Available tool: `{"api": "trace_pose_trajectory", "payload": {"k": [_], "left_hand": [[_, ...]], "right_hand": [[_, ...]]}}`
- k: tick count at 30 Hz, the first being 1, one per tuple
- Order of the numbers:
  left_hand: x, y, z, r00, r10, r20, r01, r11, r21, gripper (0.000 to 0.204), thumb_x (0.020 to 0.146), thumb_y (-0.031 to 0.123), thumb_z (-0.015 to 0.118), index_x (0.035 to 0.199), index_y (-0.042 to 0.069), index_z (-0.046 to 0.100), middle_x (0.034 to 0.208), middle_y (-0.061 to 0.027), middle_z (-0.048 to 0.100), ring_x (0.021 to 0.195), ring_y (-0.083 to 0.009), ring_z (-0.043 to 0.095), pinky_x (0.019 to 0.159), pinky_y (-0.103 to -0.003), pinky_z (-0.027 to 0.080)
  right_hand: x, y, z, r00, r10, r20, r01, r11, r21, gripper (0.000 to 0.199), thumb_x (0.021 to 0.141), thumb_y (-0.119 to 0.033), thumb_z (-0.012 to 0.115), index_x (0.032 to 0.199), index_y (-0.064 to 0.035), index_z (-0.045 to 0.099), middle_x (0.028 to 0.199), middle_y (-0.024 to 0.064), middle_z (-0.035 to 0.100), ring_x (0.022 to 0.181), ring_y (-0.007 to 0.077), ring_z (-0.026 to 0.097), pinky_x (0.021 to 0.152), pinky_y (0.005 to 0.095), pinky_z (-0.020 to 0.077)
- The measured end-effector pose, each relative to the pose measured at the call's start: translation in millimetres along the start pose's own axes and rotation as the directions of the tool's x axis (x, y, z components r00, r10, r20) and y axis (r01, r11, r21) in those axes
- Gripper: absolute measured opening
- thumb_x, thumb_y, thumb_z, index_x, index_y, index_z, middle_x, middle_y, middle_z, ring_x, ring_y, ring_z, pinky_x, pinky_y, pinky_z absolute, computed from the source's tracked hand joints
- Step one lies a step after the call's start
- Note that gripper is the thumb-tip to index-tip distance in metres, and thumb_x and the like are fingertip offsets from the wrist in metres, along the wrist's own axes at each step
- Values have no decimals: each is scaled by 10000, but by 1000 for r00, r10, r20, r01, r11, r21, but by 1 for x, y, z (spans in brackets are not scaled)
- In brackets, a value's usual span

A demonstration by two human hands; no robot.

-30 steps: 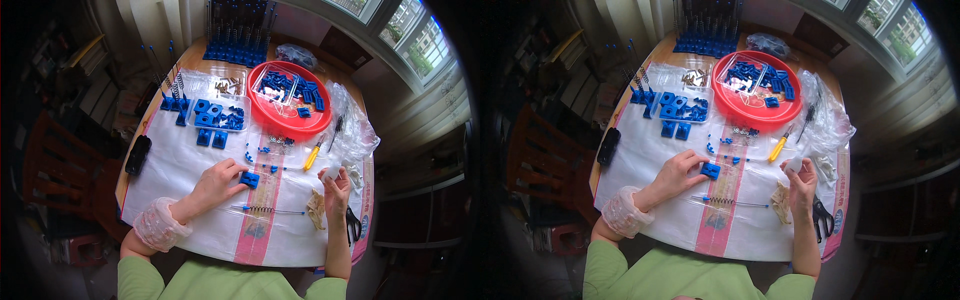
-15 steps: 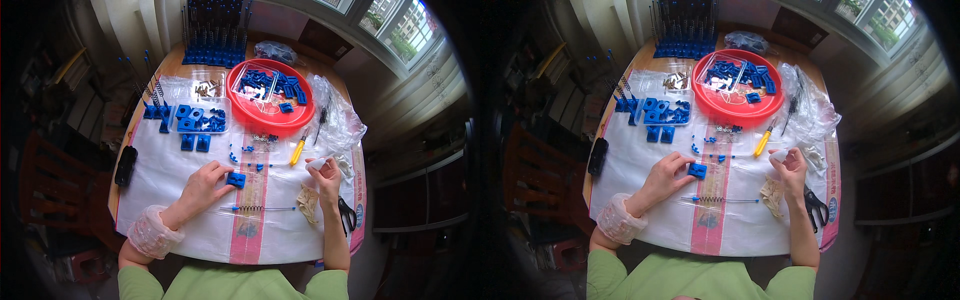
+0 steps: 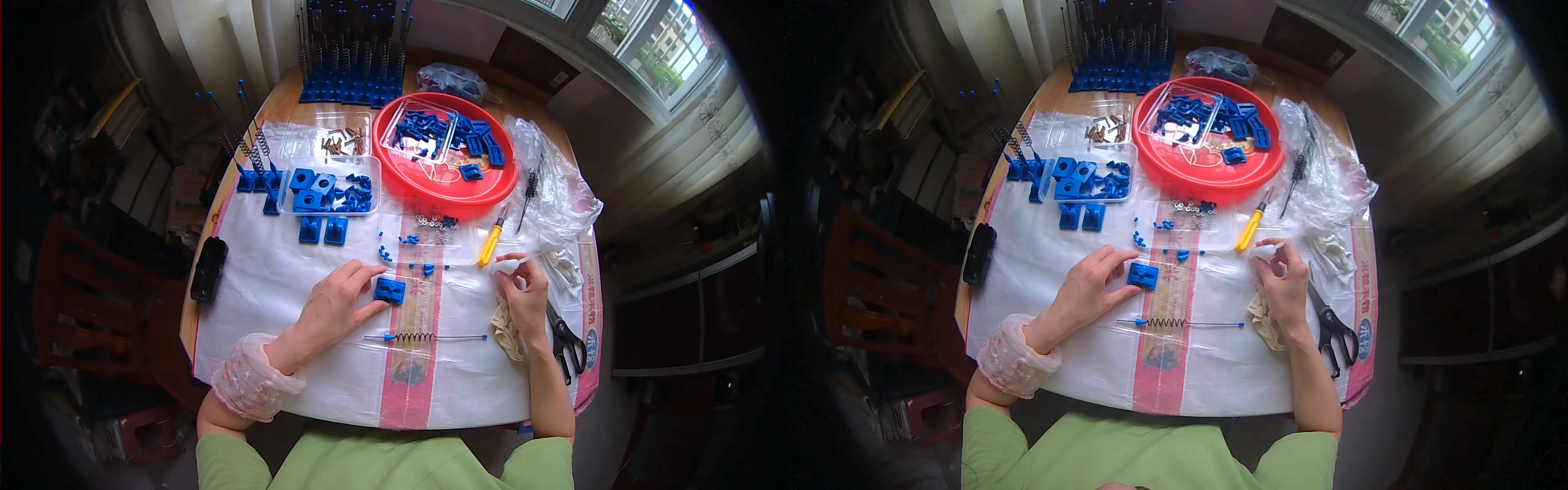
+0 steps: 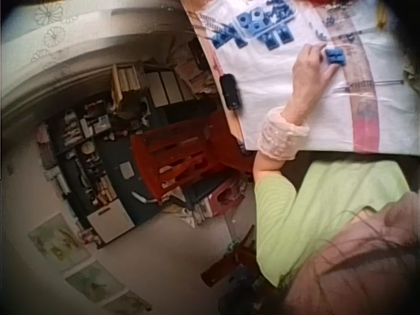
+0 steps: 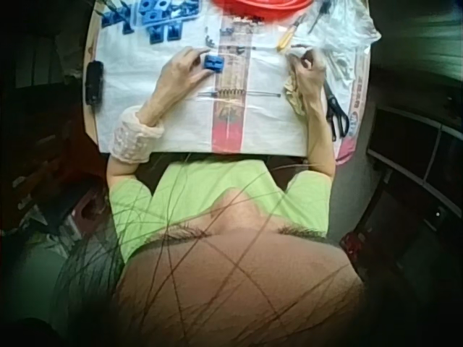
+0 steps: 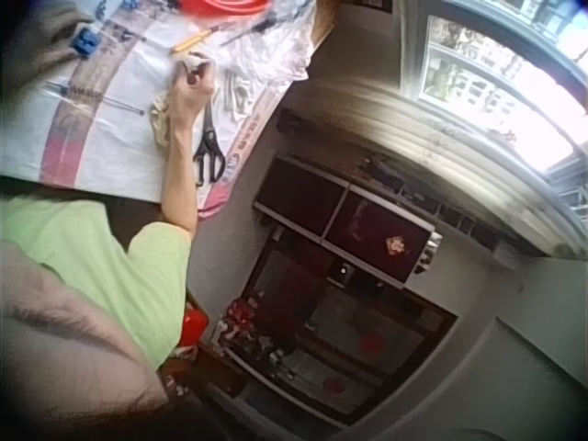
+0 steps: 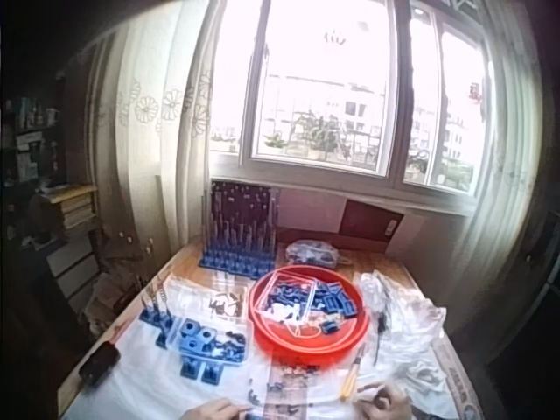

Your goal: Manually assemble coiled wires and plastic components at a workstation.

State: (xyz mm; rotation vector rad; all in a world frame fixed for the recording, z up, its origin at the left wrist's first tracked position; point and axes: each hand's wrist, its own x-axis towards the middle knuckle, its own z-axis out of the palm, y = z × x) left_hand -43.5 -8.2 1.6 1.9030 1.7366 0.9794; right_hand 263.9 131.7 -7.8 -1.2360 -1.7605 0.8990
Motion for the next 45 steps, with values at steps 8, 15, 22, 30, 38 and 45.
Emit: {"api": "trace_pose_trajectory", "payload": {"k": [8, 15, 22, 30, 38, 45], "left_hand": [[-1, -8, -16, 993, -112, 32, 115, 986, -120, 315, 812, 162, 858, 1039, 26, 686, 856, -70, 617, 680, -161, 570, 643, -307, 499], [-5, 16, -40, 952, -89, 292, 111, 992, -60, 182, 823, 206, 834, 845, 42, 758, 883, -94, 688, 735, -252, 662, 691, -372, 535], [-18, 18, -24, 929, 11, 370, 11, 998, -58, 152, 812, 147, 822, 909, 38, 780, 874, -97, 686, 782, -253, 681, 715, -375, 540], [-17, 19, -18, 918, 9, 397, 27, 996, -86, 145, 843, 153, 787, 900, 22, 762, 889, -109, 691, 822, -287, 683, 742, -404, 542], [-12, 11, -17, 898, -30, 439, 167, 946, -278, 133, 892, 141, 779, 945, 21, 757, 840, -69, 696, 712, -155, 620, 668, -305, 496], [-12, 6, -15, 811, -79, 580, 406, 790, -459, 183, 967, 185, 736, 1025, 11, 742, 826, -16, 687, 760, -72, 574, 706, -268, 475]], "right_hand": [[1, 1, 4, 999, -31, -14, 31, 1000, 1, 294, 839, 49, 729, 1124, -6, 686, 753, -17, 534, 646, 46, 521, 585, 241, 456], [0, 2, 2, 1000, 9, -8, -9, 1000, 16, 347, 849, 45, 729, 1185, 1, 658, 847, 10, 659, 662, 49, 563, 603, 234, 481], [3, 2, -6, 999, -44, -15, 43, 996, -75, 417, 824, 9, 759, 1225, -1, 645, 1081, 84, 713, 891, 128, 665, 709, 279, 525], [5, -8, -22, 993, -116, -25, 109, 972, -209, 612, 787, -23, 802, 1353, -27, 568, 1223, 112, 692, 1116, 218, 668, 810, 327, 517], [-6, -54, -49, 933, -265, -244, 150, 902, -406, 471, 872, 29, 722, 1322, -47, 605, 1125, 85, 696, 991, 180, 643, 781, 321, 470], [-42, -87, -78, 407, -815, -413, 660, 575, -484, 218, 941, 17, 684, 1139, -27, 602, 897, 159, 626, 818, 211, 590, 683, 330, 472]]}}
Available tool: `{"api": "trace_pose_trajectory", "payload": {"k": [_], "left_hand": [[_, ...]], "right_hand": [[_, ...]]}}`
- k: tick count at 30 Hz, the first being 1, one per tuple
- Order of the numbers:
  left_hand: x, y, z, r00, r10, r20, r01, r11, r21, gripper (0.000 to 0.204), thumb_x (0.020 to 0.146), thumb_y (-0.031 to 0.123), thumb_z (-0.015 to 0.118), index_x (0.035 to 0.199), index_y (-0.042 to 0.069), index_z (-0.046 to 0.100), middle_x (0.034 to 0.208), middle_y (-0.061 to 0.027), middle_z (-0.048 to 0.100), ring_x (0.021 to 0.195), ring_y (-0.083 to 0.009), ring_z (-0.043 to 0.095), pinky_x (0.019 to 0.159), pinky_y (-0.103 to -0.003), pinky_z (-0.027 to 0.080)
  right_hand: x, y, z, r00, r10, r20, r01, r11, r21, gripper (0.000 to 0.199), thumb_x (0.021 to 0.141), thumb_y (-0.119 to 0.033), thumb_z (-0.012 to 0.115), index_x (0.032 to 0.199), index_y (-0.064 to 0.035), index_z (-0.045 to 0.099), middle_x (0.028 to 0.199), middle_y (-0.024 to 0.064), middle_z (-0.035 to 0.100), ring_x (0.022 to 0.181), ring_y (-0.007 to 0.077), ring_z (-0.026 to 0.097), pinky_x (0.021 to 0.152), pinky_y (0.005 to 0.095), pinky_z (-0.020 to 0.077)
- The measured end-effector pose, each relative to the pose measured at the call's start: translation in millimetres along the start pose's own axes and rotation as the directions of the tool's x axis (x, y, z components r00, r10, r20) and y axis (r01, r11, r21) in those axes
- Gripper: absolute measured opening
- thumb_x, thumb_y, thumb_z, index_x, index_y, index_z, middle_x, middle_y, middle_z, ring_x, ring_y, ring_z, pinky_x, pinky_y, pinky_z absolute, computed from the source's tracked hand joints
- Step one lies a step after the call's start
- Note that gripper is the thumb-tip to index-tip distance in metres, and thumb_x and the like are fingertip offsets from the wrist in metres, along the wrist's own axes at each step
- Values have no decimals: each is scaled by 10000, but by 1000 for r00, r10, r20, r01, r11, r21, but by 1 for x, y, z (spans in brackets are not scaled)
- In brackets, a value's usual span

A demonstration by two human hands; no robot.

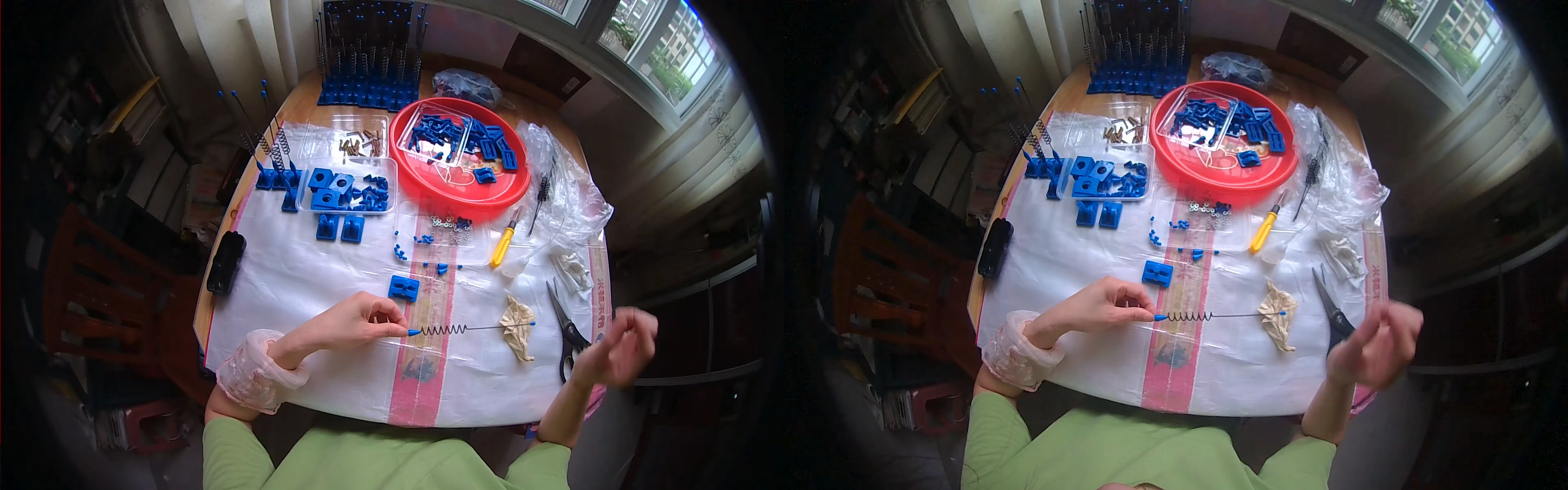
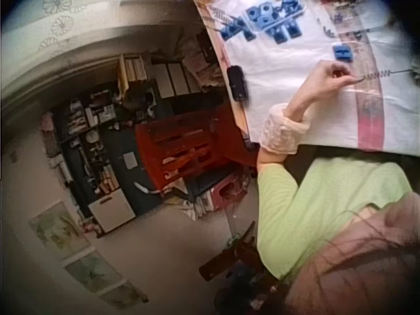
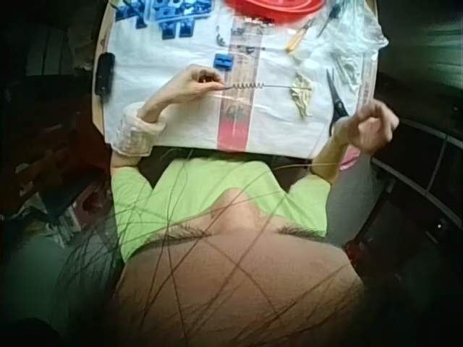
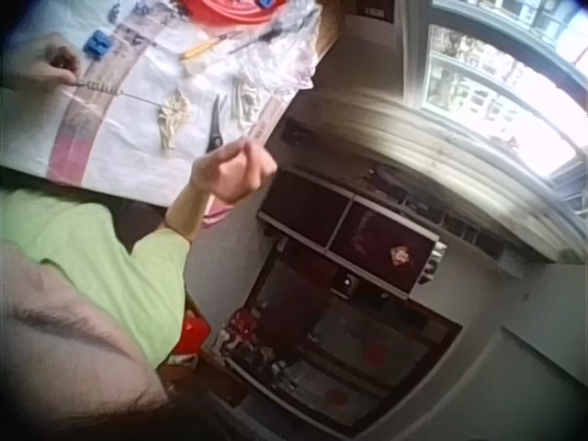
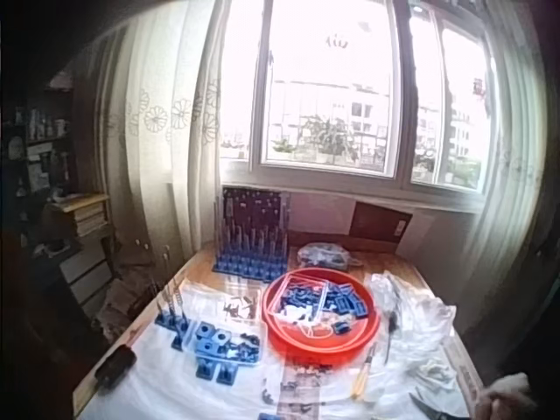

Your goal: Manually assemble coiled wires and plastic components at a workstation.

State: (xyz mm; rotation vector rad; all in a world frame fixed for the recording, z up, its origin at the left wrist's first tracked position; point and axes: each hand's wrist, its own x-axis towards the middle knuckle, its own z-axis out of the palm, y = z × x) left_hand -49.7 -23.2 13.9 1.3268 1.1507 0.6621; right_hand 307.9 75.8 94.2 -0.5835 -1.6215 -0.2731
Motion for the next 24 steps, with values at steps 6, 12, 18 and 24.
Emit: {"api": "trace_pose_trajectory", "payload": {"k": [6, 12, 18, 24], "left_hand": [[4, -2, 6, 992, 86, 92, -46, 927, -371, 173, 1012, 173, 689, 1066, 15, 736, 918, 43, 677, 851, -34, 559, 774, -224, 453], [9, -6, 18, 984, 136, 116, -65, 876, -478, 154, 1024, 165, 672, 1071, 27, 724, 951, 52, 657, 883, -22, 553, 802, -216, 446], [10, -4, 24, 989, 148, 29, -108, 827, -551, 140, 1035, 168, 655, 1062, 40, 704, 963, 60, 634, 895, -18, 544, 821, -217, 444], [14, -16, 27, 979, 189, -80, -198, 772, -604, 157, 1036, 175, 655, 1086, 34, 706, 995, 43, 674, 941, -25, 589, 845, -215, 471]], "right_hand": [[8, -56, 1, 799, -260, 542, -22, 889, 458, 218, 822, -125, 798, 995, -73, 675, 795, 75, 637, 659, 187, 589, 540, 340, 447], [-45, -77, 59, 369, 192, 910, -866, 427, 261, 231, 850, 30, 779, 1067, 15, 702, 892, 65, 668, 745, 140, 643, 676, 292, 525], [-55, -81, 75, 144, 279, 949, -989, 80, 126, 227, 939, 37, 703, 1164, 43, 674, 1013, 53, 689, 935, 114, 681, 858, 270, 568], [-44, -91, 94, 180, 301, 936, -983, 15, 184, 227, 960, 9, 693, 1182, 46, 667, 1084, 90, 725, 971, 121, 699, 829, 267, 585]]}}
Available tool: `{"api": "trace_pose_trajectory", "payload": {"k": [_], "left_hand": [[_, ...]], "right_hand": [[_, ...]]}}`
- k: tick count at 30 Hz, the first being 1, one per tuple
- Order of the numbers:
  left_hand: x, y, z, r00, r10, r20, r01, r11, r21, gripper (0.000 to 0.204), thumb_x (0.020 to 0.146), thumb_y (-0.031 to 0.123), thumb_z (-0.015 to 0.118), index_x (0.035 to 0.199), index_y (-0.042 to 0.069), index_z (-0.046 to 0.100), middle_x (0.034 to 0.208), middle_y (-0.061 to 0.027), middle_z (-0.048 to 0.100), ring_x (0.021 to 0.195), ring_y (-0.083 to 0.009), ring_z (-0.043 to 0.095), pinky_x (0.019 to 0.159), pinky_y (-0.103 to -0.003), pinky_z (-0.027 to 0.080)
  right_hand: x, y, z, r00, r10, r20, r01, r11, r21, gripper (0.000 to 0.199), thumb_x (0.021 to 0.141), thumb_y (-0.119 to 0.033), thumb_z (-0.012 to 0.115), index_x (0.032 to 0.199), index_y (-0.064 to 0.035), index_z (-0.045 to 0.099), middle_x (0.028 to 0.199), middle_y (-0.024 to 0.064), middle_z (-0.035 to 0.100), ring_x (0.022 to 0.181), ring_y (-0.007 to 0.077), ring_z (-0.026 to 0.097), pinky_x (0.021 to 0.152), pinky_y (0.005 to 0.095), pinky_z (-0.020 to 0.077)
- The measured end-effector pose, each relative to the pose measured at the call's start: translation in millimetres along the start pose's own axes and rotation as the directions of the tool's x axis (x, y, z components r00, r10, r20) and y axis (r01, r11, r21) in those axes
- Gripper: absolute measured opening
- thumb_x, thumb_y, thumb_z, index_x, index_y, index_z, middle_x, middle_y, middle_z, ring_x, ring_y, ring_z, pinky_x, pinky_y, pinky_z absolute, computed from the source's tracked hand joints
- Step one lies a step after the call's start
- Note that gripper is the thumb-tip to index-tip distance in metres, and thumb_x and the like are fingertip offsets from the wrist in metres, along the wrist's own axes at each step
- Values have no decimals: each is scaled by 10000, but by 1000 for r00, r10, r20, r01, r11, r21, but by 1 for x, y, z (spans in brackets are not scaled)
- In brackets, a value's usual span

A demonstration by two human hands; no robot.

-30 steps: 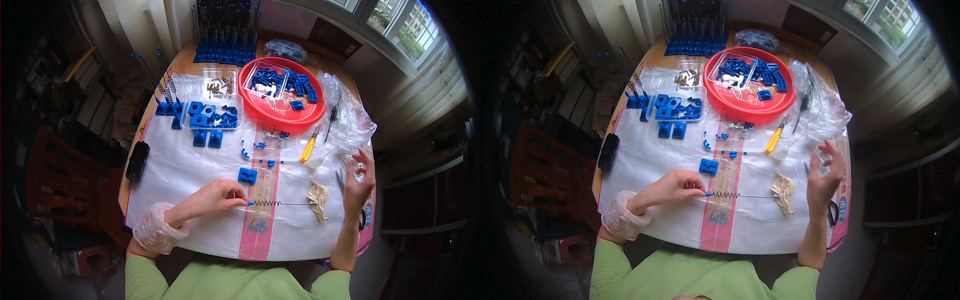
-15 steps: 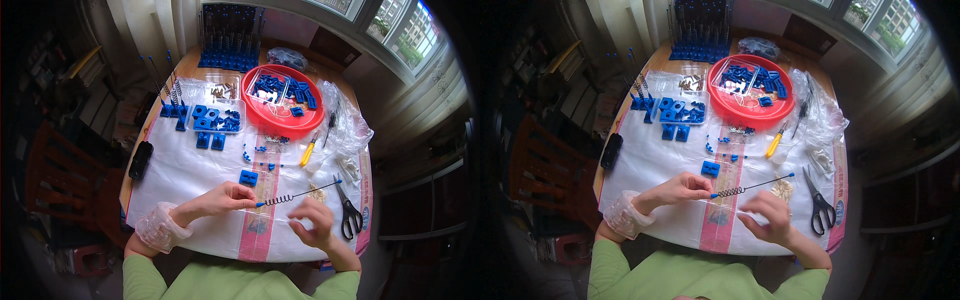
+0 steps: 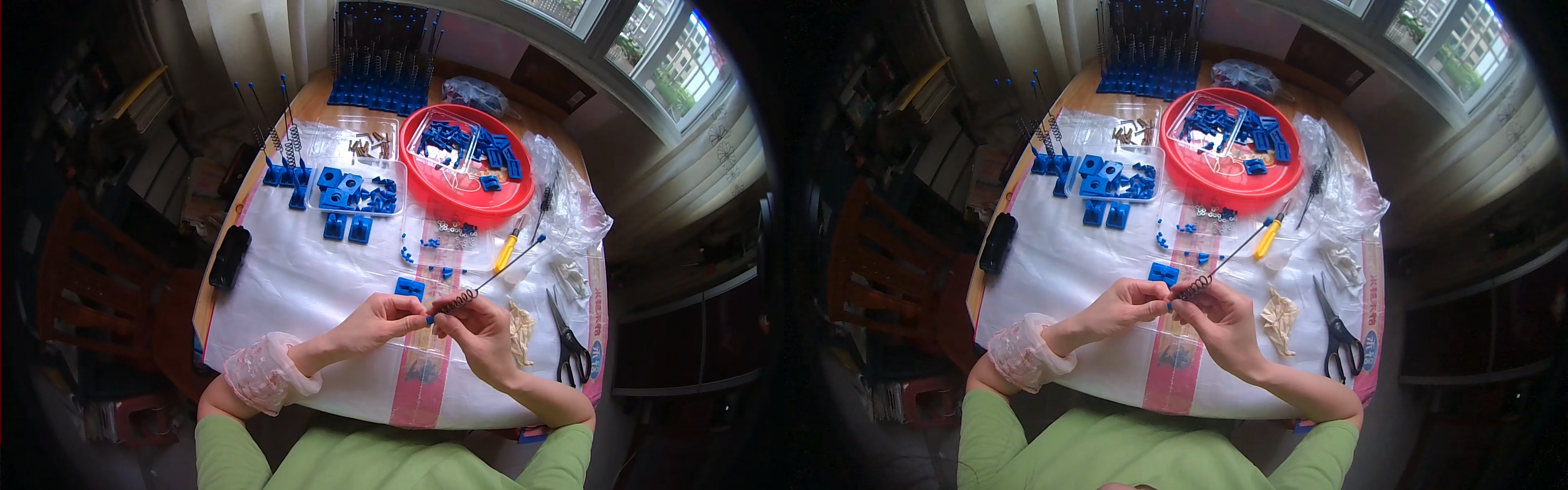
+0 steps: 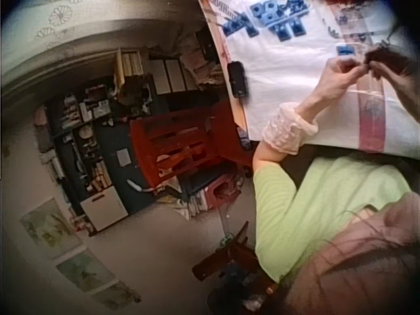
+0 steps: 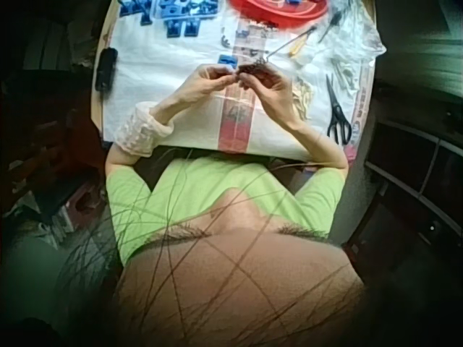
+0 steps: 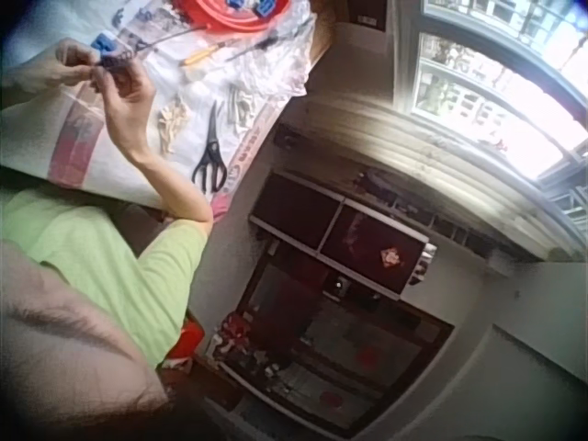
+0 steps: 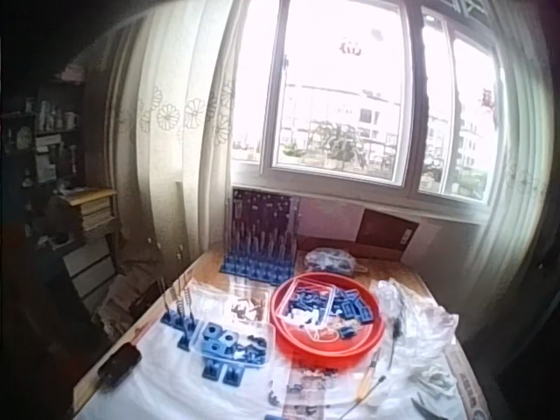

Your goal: Manually assemble coiled wires and plastic components at a workstation.

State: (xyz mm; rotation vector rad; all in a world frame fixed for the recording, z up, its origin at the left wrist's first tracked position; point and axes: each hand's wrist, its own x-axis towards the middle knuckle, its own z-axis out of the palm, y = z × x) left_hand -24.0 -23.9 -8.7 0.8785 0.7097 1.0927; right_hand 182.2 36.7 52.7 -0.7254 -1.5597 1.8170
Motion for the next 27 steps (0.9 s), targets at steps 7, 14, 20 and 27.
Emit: {"api": "trace_pose_trajectory", "payload": {"k": [7, 14, 20, 27], "left_hand": [[0, 6, 1, 964, 195, -182, -130, 938, 321, 146, 989, 159, 715, 1075, 40, 716, 948, 24, 690, 807, -35, 582, 723, -214, 478], [2, 33, -10, 854, 464, -236, -78, 562, 824, 314, 846, 112, 825, 1135, 71, 710, 1005, -32, 662, 833, -109, 604, 666, -241, 477], [7, 16, -17, 877, 453, -159, -31, 384, 923, 423, 822, 170, 841, 1208, 81, 694, 1089, -82, 609, 963, -214, 616, 809, -341, 528], [8, 14, -19, 898, 417, -140, 3, 311, 950, 365, 828, 193, 828, 1150, 66, 709, 1079, -96, 604, 1015, -263, 629, 882, -381, 538]], "right_hand": [[17, -14, 0, 997, -68, 19, 70, 987, -147, 218, 948, 12, 703, 1162, 45, 675, 1015, 79, 727, 893, 121, 711, 794, 257, 580], [50, -25, -4, 955, -290, 58, 287, 860, -422, 185, 932, 87, 673, 1114, 57, 666, 1031, 75, 704, 877, 107, 702, 776, 253, 587], [60, -1, -4, 951, -310, -4, 281, 865, -417, 230, 897, 33, 725, 1123, 38, 682, 937, 98, 729, 835, 146, 726, 747, 282, 562], [63, 4, -2, 952, -306, 11, 282, 863, -419, 228, 881, 67, 703, 1102, 45, 651, 923, 112, 724, 827, 160, 731, 747, 287, 563]]}}
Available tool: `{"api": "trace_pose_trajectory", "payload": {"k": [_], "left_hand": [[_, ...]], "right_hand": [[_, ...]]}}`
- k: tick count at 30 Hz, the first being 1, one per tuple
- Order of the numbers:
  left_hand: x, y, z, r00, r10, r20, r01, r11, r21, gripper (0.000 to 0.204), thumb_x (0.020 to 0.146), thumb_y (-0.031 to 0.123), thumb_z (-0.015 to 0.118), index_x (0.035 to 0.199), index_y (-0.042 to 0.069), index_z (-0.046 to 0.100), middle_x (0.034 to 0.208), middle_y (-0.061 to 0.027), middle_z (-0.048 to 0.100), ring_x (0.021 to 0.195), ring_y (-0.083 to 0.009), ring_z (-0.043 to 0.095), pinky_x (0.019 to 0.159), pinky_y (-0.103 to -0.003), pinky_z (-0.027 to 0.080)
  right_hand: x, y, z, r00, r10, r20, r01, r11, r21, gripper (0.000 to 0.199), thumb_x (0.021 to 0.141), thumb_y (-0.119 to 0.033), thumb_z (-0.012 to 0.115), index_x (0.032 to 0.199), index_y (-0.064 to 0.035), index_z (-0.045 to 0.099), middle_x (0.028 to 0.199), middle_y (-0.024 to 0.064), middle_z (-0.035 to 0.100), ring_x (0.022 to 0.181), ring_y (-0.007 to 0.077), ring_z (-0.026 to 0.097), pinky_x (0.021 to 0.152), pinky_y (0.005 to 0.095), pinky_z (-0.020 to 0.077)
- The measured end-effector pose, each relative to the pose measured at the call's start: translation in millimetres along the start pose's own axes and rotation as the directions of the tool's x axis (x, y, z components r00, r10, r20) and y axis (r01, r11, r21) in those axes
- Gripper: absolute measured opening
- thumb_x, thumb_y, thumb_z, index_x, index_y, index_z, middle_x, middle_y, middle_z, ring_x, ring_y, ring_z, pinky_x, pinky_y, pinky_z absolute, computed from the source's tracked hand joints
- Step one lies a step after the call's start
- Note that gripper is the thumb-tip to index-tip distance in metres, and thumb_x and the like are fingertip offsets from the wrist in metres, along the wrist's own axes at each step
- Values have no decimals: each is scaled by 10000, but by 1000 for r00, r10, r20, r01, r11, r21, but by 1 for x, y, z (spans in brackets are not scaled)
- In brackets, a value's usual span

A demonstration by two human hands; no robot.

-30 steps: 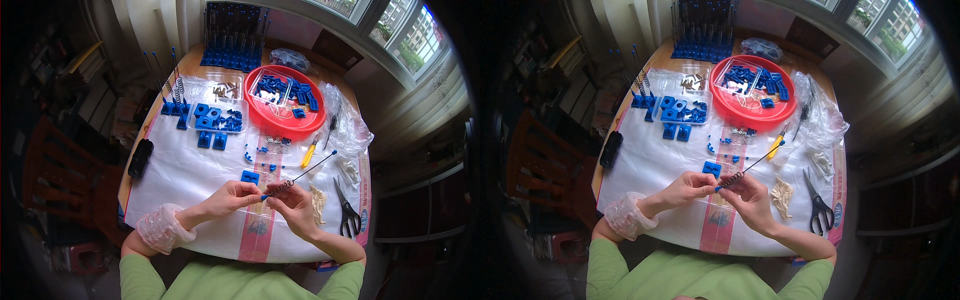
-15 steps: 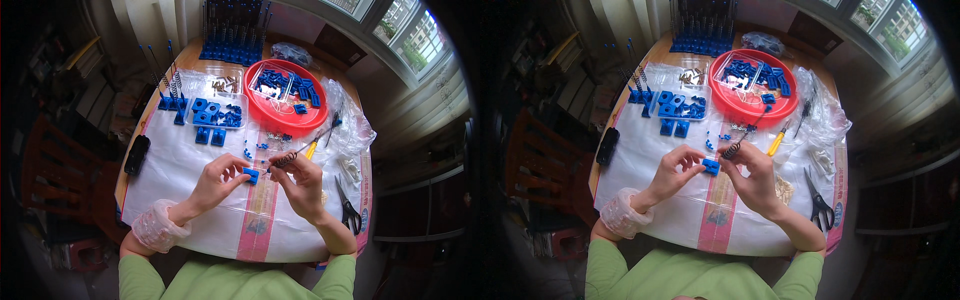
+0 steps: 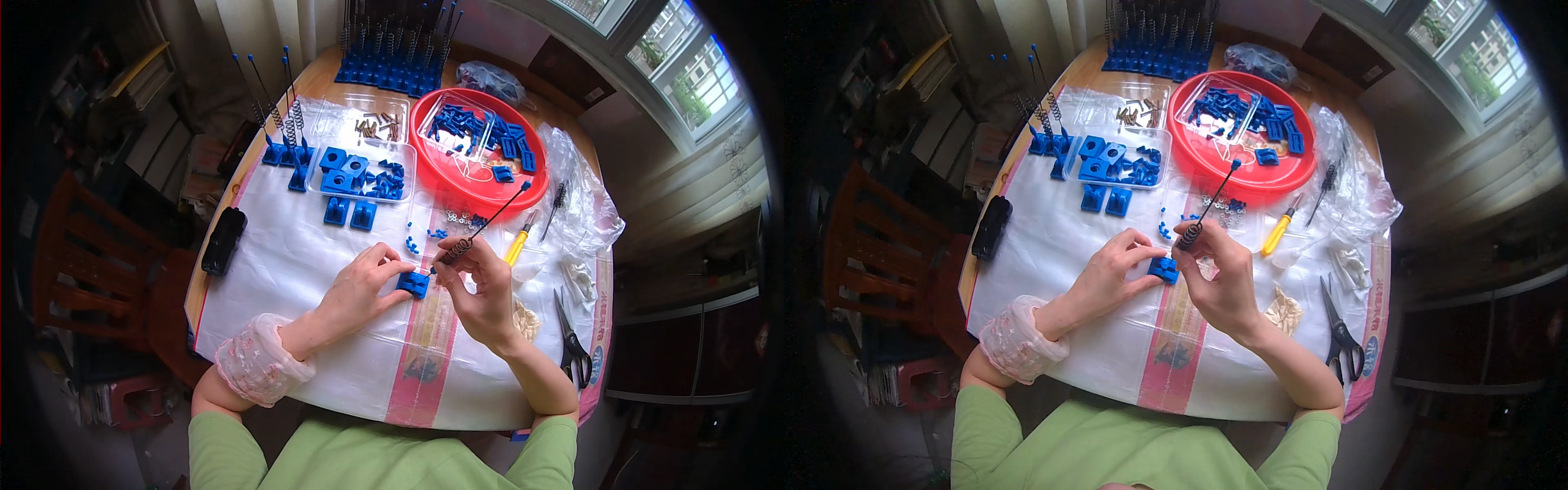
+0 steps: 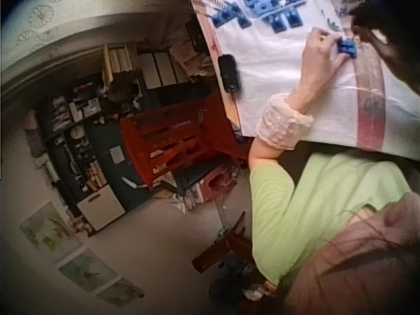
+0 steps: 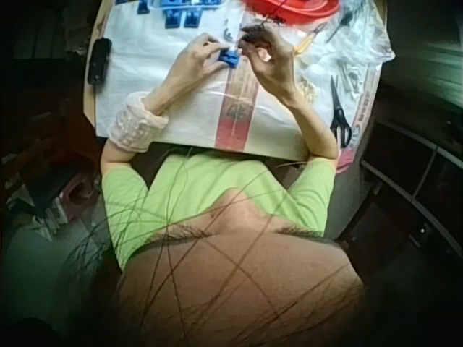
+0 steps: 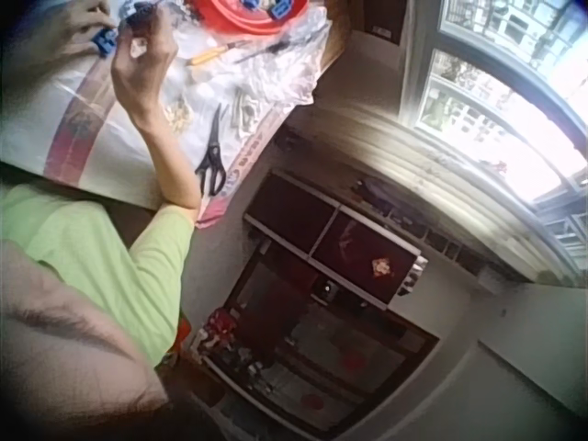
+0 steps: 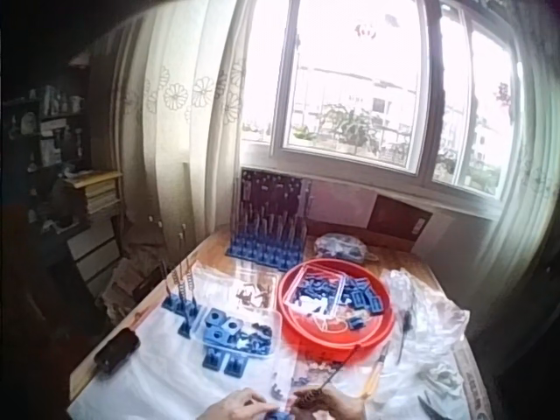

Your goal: Manually assemble coiled wires and plastic components at a workstation.

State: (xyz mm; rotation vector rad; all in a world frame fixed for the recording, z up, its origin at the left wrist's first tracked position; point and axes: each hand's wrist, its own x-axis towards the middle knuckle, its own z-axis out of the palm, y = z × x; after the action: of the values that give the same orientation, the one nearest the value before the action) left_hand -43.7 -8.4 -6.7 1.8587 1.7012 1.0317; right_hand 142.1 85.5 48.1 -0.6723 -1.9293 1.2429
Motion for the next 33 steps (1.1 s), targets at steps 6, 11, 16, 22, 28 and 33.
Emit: {"api": "trace_pose_trajectory", "payload": {"k": [6, 11, 16, 22, 28, 33], "left_hand": [[1, 0, 2, 1000, 12, -21, -11, 1000, 19, 353, 827, 199, 829, 1129, 60, 709, 1055, -89, 607, 983, -260, 635, 851, -380, 542], [0, 3, 3, 999, 19, -29, -17, 998, 60, 348, 832, 220, 827, 1119, 63, 710, 1038, -85, 606, 965, -252, 638, 827, -375, 544], [1, 5, 2, 1000, 7, -25, -6, 998, 60, 337, 839, 231, 823, 1108, 60, 713, 1031, -86, 608, 967, -253, 640, 827, -377, 545], [0, 3, 4, 1000, 14, -25, -13, 998, 66, 340, 840, 225, 821, 1114, 55, 713, 1031, -92, 608, 980, -258, 641, 837, -381, 543], [0, 4, 3, 1000, 16, -24, -14, 998, 66, 350, 838, 221, 822, 1122, 51, 708, 1034, -92, 608, 991, -264, 638, 850, -384, 540], [0, 1, 4, 1000, 0, -17, 1, 999, 45, 392, 802, 187, 842, 1156, 77, 714, 1071, -95, 604, 978, -267, 636, 863, -390, 544]], "right_hand": [[0, 6, 0, 998, -41, 45, 42, 999, -28, 205, 869, 88, 696, 1061, 45, 635, 898, 118, 713, 824, 174, 737, 739, 291, 563], [0, 10, 1, 996, -70, 50, 73, 996, -59, 193, 870, 91, 694, 1047, 47, 632, 894, 124, 709, 821, 181, 736, 735, 297, 564], [0, 9, 2, 996, -69, 58, 73, 995, -74, 183, 864, 91, 696, 1030, 47, 630, 906, 130, 710, 813, 193, 735, 733, 305, 562], [0, 10, 2, 995, -89, 52, 93, 992, -83, 184, 858, 92, 698, 1023, 47, 631, 898, 128, 704, 806, 197, 731, 730, 309, 560], [0, 11, 3, 993, -97, 60, 102, 990, -95, 185, 857, 93, 698, 1022, 47, 631, 893, 125, 698, 793, 194, 724, 722, 310, 553], [0, 12, 4, 992, -110, 55, 114, 989, -95, 184, 857, 95, 696, 1022, 45, 631, 887, 119, 692, 786, 190, 715, 721, 306, 549]]}}
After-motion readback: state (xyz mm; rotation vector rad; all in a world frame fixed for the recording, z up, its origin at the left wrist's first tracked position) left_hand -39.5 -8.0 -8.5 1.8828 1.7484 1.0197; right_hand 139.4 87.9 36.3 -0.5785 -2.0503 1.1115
